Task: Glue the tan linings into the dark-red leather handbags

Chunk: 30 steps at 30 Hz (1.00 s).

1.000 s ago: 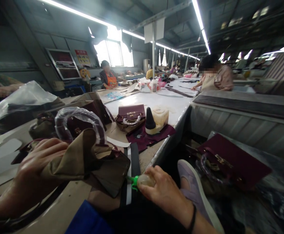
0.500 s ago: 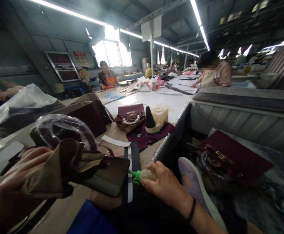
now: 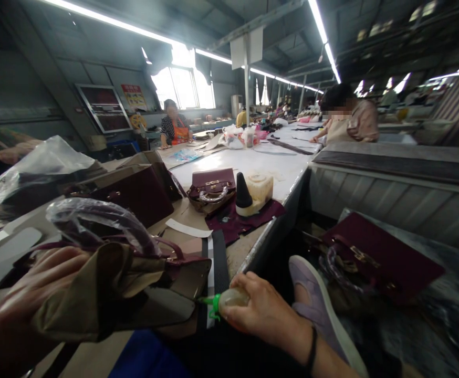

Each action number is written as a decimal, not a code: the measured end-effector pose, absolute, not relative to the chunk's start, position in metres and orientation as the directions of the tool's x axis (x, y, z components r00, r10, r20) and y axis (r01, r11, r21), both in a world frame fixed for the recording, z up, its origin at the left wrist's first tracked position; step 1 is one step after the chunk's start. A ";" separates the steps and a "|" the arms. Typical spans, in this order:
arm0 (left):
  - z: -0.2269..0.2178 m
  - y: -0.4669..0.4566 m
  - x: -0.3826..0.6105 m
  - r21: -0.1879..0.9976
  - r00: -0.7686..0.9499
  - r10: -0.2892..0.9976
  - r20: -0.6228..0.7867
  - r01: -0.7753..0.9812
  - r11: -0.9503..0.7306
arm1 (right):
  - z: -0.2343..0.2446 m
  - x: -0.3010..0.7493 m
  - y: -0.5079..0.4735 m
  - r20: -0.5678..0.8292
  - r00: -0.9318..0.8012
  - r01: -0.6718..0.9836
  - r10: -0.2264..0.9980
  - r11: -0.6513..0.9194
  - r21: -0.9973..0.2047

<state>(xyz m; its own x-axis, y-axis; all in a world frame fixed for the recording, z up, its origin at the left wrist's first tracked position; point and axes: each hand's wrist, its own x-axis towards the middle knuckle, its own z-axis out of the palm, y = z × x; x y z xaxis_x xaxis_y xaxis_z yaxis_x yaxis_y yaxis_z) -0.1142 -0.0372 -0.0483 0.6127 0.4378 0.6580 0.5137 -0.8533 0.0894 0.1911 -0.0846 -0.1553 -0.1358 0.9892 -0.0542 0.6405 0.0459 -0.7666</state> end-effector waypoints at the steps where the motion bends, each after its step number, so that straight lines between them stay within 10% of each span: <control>1: -0.050 -0.037 -0.115 0.072 0.628 0.417 0.657 0.499 -0.864 | -0.155 0.191 -0.084 -0.047 -0.127 0.644 0.991 0.046 -0.764; 30: -0.106 -0.054 -0.132 -0.135 0.498 0.328 0.802 0.688 -0.713 | -0.149 0.194 -0.079 0.007 -0.048 0.672 0.999 0.037 -0.740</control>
